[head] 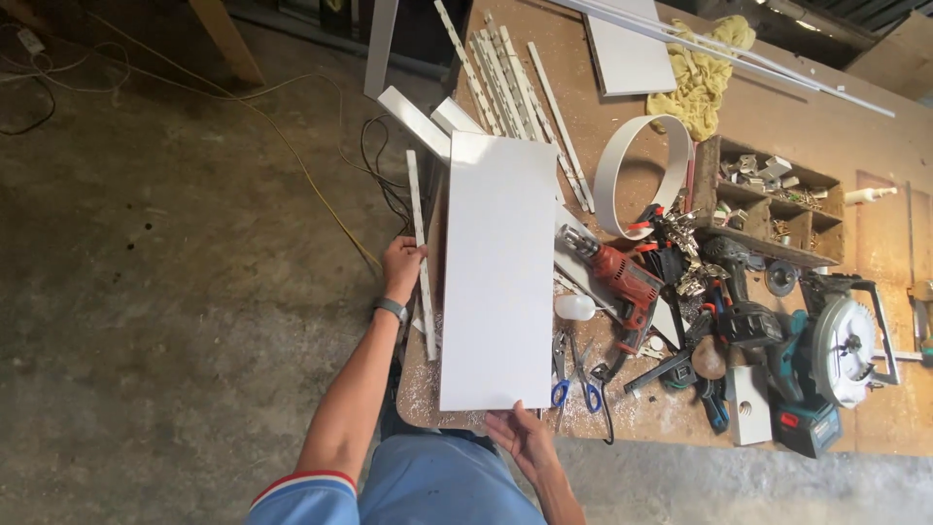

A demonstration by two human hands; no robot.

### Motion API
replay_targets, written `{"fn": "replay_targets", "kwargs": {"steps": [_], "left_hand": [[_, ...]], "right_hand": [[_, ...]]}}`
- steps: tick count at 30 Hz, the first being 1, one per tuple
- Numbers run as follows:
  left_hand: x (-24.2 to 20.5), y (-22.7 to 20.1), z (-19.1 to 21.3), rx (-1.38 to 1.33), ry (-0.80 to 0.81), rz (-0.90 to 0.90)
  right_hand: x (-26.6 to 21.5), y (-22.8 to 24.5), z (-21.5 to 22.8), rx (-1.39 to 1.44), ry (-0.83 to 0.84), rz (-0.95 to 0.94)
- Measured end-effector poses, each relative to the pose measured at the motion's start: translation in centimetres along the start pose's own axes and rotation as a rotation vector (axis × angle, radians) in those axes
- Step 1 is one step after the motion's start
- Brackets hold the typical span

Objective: Trimming the edges of a white laminate board using scissors on a workshop table.

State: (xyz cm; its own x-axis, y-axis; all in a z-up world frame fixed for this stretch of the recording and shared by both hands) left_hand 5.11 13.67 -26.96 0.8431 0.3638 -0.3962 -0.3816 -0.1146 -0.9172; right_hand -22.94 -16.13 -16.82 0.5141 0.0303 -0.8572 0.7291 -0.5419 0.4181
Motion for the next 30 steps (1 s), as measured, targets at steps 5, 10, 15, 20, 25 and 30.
{"fn": "replay_targets", "kwargs": {"steps": [5,10,15,20,25,30], "left_hand": [[-3.7,-8.3,2.7,-0.494,0.24,0.073],[-15.7,-15.1,1.9,-0.515,0.535,0.109],[-24.7,-13.9,-2.4,-0.142,0.569,-0.079],[-27.8,-12.5,-5.5,0.033,0.447,-0.234],[-29.7,-12.0,-7.0,-0.241,0.518,0.113],[-32.3,-7.6,-8.4,-0.388,0.509,0.206]], "right_hand": [[-3.3,0.6,-0.7,-0.468,-0.011,-0.15],[-7.0,5.6,-5.4,-0.838,0.224,0.12],[-4.5,13.7,-11.8,-0.556,0.252,0.563],[-2.1,16.8,-13.3,-0.387,0.382,0.558],[-4.0,18.2,-12.9,-0.39,0.449,0.558],[-7.8,19.7,-12.2,-0.734,0.188,0.636]]}}
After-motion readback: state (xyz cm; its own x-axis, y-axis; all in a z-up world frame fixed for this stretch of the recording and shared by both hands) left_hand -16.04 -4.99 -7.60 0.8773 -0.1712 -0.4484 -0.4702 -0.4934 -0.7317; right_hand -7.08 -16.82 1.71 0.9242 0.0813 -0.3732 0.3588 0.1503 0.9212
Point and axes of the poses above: each hand's wrist, its own x-axis towards the middle knuckle, its own z-axis out of the back of the hand, y = z × x, the point moved 3 cm from there along x, towards the middle knuckle, and after that the axes turned 1 degree about z, right-handed, at the moved point
